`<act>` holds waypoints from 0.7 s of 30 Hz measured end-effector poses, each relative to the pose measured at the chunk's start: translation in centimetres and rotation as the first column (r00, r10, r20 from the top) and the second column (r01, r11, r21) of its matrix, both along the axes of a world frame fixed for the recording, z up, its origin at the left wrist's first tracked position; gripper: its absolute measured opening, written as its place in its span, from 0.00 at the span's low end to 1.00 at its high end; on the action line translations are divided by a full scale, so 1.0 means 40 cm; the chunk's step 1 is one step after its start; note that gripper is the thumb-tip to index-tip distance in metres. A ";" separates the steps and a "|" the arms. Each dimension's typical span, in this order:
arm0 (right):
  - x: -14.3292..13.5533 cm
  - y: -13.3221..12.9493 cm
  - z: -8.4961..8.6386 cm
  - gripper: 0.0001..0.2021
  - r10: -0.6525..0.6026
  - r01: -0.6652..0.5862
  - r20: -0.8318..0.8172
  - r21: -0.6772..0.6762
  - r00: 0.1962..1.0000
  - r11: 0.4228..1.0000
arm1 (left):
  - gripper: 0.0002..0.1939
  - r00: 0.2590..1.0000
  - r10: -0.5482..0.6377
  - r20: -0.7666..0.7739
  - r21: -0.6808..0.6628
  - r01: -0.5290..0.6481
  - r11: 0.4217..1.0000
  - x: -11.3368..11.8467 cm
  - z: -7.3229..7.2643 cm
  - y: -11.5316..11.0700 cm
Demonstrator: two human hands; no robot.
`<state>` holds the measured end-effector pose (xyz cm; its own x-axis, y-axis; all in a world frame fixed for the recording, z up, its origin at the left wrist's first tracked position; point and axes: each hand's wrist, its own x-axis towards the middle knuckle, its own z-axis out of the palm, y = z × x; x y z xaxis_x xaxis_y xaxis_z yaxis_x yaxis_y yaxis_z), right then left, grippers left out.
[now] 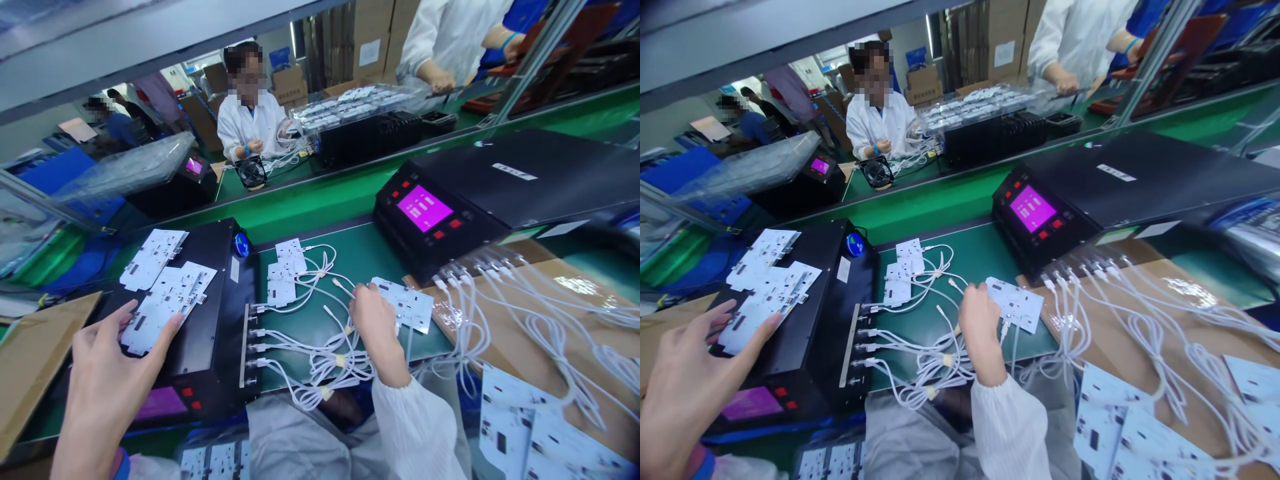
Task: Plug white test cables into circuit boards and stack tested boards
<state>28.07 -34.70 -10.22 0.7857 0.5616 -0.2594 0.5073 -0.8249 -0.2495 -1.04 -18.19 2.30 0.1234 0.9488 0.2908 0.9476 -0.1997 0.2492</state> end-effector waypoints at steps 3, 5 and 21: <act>-0.002 0.001 0.002 0.14 -0.014 0.014 -0.007 0.034 1.000 0.999 | 0.53 0.998 -0.005 0.067 0.062 0.001 0.998 0.022 0.009 -0.021; -0.003 -0.001 0.002 0.14 -0.018 0.019 -0.021 0.055 1.000 0.998 | 0.54 0.995 -0.019 0.094 0.085 0.011 0.996 0.032 0.010 -0.034; 0.010 -0.012 -0.003 0.11 0.018 -0.016 -0.012 0.139 1.000 0.990 | 0.62 0.982 -0.190 -0.016 0.116 0.191 0.975 0.016 0.002 0.003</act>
<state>28.46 -35.19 -10.34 0.7724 0.6065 -0.1886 0.5169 -0.7729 -0.3680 -0.40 -18.05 2.37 0.3006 0.8675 0.3964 0.8906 -0.4041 0.2089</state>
